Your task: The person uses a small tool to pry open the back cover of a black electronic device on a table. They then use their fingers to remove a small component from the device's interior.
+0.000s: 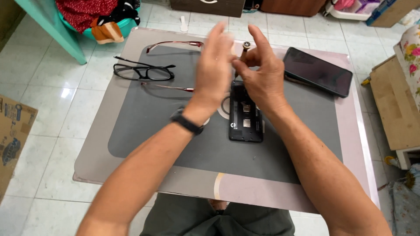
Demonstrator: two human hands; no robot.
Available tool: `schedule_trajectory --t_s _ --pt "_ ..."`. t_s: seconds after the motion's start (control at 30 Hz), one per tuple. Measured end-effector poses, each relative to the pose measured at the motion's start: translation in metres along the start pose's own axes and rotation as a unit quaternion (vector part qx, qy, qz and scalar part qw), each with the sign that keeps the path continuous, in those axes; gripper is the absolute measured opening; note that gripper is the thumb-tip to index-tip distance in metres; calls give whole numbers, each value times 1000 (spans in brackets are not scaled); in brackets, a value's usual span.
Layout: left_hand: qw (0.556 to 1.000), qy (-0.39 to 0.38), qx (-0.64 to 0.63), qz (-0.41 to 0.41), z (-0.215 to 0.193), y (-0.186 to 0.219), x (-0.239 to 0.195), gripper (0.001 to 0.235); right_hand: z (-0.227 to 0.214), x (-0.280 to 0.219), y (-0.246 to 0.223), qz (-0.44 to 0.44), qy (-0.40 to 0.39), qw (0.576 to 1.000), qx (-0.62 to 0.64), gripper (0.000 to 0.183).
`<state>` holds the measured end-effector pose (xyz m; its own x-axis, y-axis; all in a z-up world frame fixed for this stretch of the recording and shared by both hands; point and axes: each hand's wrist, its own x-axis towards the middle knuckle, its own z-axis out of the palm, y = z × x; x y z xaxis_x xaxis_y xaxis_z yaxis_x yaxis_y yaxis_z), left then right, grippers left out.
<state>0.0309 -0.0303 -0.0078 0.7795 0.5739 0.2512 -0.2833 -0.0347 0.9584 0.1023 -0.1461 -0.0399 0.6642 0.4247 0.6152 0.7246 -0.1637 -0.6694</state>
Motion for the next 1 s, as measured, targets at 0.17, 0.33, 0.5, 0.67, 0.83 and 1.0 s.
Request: schedule_trajectory --t_s 0.17,0.33,0.5,0.67,0.83,1.0 --pt "986 11 152 67 -34 0 -28 44 9 -7 2 -77 -55 985 -146 84" --pt "804 -27 480 349 -35 -36 -46 32 -4 -3 8 -100 -52 968 -222 88" --pt "666 -67 613 419 -25 -61 -70 9 -15 7 -13 -86 -74 976 -186 48" --pt "655 -62 605 448 -27 -58 -71 13 -15 24 -7 -89 -67 970 -217 28" --pt "667 -76 593 445 -26 -57 -65 13 -24 44 5 -104 -96 962 -235 34" --pt "660 -124 568 476 -30 -59 -58 11 -29 47 13 -178 -146 929 -290 8"
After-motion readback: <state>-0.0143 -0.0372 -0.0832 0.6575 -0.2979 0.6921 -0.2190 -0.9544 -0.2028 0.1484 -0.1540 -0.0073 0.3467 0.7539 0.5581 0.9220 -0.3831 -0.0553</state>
